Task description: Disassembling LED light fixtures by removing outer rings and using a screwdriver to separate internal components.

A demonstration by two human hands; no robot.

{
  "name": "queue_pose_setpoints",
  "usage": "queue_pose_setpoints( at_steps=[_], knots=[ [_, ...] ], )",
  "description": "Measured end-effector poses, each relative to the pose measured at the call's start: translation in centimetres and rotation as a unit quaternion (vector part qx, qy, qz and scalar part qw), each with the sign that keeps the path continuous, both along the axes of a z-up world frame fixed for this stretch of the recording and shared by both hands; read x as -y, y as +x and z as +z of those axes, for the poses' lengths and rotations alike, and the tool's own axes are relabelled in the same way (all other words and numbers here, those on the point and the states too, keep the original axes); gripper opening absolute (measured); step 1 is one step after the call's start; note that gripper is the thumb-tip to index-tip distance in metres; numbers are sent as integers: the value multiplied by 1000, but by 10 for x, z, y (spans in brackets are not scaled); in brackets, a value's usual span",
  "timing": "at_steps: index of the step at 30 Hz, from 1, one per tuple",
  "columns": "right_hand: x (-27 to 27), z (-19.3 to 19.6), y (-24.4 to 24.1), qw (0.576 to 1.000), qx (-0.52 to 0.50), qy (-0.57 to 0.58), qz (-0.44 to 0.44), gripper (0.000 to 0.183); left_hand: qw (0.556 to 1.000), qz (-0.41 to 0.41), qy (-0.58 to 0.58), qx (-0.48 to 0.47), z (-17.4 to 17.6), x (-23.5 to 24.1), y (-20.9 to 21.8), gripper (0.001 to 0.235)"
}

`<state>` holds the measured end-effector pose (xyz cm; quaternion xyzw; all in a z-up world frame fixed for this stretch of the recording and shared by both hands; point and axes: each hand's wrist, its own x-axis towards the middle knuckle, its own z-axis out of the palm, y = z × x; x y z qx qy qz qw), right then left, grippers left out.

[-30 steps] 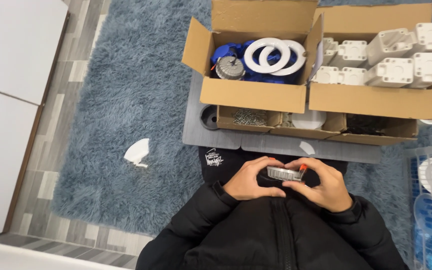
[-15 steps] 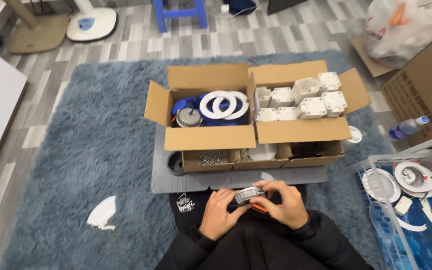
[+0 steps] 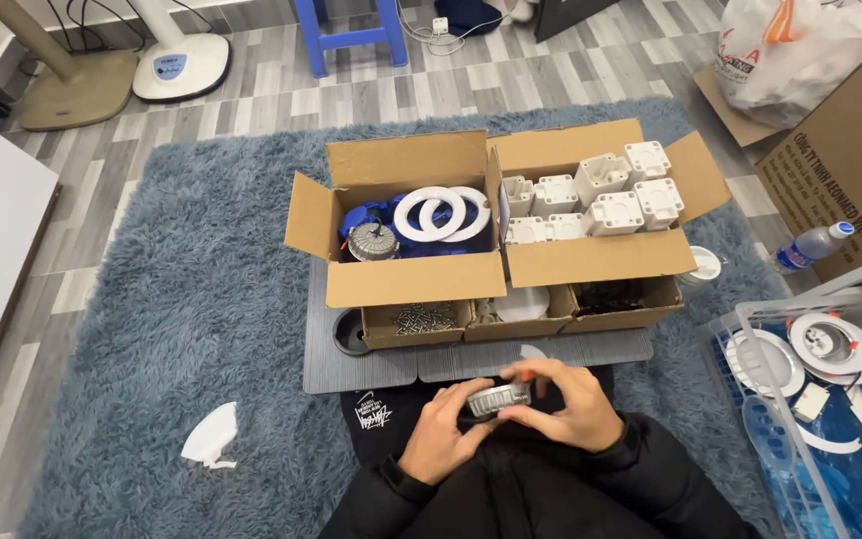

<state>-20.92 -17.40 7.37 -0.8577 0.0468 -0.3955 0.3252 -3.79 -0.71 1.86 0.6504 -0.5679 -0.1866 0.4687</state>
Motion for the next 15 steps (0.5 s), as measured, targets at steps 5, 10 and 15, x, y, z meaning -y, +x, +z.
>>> queue_pose_setpoints(
  at_steps=[5, 10, 15],
  knots=[
    [3, -1, 3, 999, -31, 35, 9, 53, 994, 16, -69, 86, 5, 2, 2, 42],
    [-12, 3, 19, 994, 69, 33, -72, 45, 995, 79, 33, 40, -12, 3, -4, 44],
    [-24, 0, 28, 978, 173, -31, -117, 50, 987, 62, 91, -118, 15, 1, -2, 33]
  ],
)
